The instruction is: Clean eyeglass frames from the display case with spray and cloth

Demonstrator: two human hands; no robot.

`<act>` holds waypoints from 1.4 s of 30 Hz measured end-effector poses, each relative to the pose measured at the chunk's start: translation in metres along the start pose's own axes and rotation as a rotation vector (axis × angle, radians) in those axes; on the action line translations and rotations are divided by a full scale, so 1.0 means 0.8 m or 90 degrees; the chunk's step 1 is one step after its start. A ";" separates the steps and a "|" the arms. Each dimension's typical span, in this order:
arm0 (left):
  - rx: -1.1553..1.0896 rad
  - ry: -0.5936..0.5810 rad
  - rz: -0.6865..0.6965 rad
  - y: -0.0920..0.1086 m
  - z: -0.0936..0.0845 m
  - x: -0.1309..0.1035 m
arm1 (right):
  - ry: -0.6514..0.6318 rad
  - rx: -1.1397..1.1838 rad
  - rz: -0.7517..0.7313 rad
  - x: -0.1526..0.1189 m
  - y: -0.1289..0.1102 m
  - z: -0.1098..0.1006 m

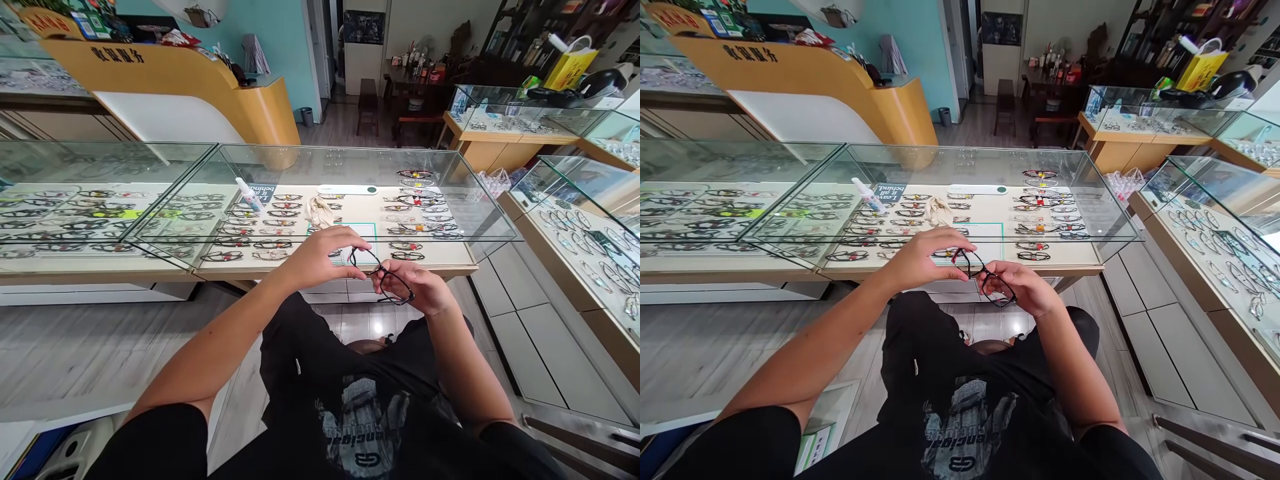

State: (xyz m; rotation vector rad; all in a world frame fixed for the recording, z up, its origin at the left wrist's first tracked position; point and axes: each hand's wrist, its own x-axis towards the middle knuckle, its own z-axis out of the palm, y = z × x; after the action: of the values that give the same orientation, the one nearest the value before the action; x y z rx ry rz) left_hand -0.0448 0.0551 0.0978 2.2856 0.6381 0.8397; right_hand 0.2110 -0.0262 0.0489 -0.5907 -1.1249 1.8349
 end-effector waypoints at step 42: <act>0.184 0.535 0.326 0.215 -0.212 0.147 | 0.346 -1.105 -1.001 0.035 -0.352 0.144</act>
State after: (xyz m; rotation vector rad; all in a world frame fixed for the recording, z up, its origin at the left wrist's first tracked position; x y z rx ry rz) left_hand -0.0444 0.0716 0.3660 2.3219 0.5300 2.1287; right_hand 0.2330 0.0022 0.3526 -0.6197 -1.6912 -0.8476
